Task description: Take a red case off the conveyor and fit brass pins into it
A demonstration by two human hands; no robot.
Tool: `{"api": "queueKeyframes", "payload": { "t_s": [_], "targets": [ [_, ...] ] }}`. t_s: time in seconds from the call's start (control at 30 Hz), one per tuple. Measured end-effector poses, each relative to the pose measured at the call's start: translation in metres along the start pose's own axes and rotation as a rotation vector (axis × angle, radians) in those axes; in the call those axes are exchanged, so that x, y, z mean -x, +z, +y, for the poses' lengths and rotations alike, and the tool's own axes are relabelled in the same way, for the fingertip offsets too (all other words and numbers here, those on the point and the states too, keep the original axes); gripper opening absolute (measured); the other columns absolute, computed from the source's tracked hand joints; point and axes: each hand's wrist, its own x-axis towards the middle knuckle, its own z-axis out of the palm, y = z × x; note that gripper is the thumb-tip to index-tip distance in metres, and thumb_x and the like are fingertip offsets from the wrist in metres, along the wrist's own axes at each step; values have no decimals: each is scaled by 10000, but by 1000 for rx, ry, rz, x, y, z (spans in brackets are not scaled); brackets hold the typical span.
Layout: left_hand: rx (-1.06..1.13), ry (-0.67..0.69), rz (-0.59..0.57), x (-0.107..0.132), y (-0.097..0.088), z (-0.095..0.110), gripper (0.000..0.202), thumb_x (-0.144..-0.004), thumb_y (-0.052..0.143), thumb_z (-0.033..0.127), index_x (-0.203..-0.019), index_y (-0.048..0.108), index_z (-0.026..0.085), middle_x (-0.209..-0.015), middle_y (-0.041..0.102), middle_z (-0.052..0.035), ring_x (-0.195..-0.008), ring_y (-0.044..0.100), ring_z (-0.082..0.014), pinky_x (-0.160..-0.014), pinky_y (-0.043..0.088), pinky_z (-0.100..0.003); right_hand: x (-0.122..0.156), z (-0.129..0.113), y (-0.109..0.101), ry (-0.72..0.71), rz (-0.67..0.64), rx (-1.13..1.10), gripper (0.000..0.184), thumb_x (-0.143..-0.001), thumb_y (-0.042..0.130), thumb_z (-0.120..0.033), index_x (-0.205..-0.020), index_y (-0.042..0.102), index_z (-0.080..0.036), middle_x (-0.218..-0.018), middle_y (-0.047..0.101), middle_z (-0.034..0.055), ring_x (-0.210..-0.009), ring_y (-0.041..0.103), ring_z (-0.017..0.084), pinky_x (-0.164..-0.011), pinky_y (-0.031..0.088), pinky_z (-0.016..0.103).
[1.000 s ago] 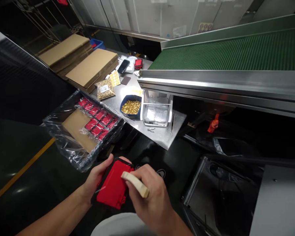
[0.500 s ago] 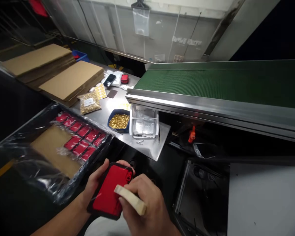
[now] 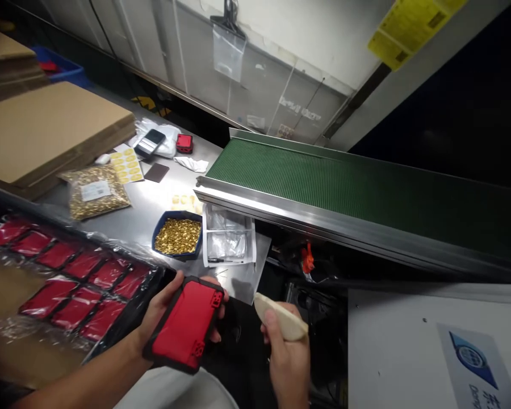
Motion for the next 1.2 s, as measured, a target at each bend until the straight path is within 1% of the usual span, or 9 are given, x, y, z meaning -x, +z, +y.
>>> {"api": "queueKeyframes", "payload": {
  "t_s": [0.1, 0.2, 0.33, 0.5, 0.67, 0.83, 0.97, 1.07, 1.2],
  "targets": [
    [28, -3, -27, 0, -3, 5, 825, -864, 352, 733, -1216, 604, 30, -1078, 663, -203, -897, 687, -369, -781, 525, -408, -31, 66, 25, 264, -152, 109, 458, -788, 616, -543, -955, 612, -117, -649, 635, 38, -531, 574, 153, -453, 441, 240],
    [36, 78, -32, -1, -3, 3, 759, -880, 357, 710, -1216, 615, 80, -1114, 665, -185, -910, 685, -380, -821, 514, -448, -62, 121, 59, 294, -173, 200, 457, -724, 656, -499, -935, 577, -102, -701, 674, 75, -540, 624, 191, -436, 455, 257],
    [14, 200, 72, 3, 5, -10, 706, -907, 350, 671, -1167, 632, 78, -1099, 672, -215, -902, 690, -374, -766, 536, -425, -94, 154, 89, 219, -136, 354, 469, -724, 642, -438, -1036, 533, -105, -907, 696, 156, -786, 689, 267, -645, 532, 328],
    [-38, 447, 276, 13, 8, -33, 488, -959, 389, 532, -1176, 630, 167, -1193, 650, -189, -1025, 654, -370, -887, 500, -524, -110, 168, 88, 117, -138, 519, 541, -752, 609, -525, -1081, 524, -104, -1009, 650, 203, -963, 647, 345, -761, 499, 390],
    [-17, 528, 378, 27, -6, -47, 480, -959, 425, 482, -1224, 633, 140, -1209, 648, -196, -1053, 642, -357, -935, 485, -564, -104, 169, 84, -104, -228, 597, 326, -904, 420, -416, -1049, 560, -161, -1084, 598, 129, -947, 625, 248, -776, 487, 333],
    [3, 548, 448, 39, -12, -57, 523, -991, 330, 465, -1238, 633, 119, -1259, 613, -217, -1118, 612, -351, -995, 426, -607, -105, 153, 111, -400, -361, 666, 289, -923, 382, -253, -1124, 572, -169, -1079, 570, 111, -1028, 544, 251, -902, 437, 366],
    [-50, 543, 444, 48, -8, -59, 537, -988, 312, 485, -1247, 637, 144, -1279, 600, -211, -1146, 595, -358, -1020, 401, -598, -106, 145, 127, -573, -471, 691, 293, -885, 522, -339, -1134, 598, -205, -1090, 547, 94, -1028, 510, 253, -931, 420, 369],
    [-61, 545, 462, 54, -7, -58, 517, -990, 317, 475, -1237, 647, 162, -1275, 608, -194, -1160, 587, -353, -1029, 399, -580, -102, 151, 123, -601, -465, 725, 322, -848, 600, -378, -1119, 610, -204, -1136, 523, 105, -1053, 486, 271, -935, 420, 385],
    [-31, 541, 466, 62, -12, -52, 510, -991, 324, 469, -1217, 660, 160, -1260, 618, -194, -1152, 593, -352, -1014, 419, -562, -97, 157, 117, -561, -380, 786, 331, -898, 539, -353, -1161, 584, -157, -1139, 503, 143, -1045, 478, 280, -917, 424, 402]
  ]
}}
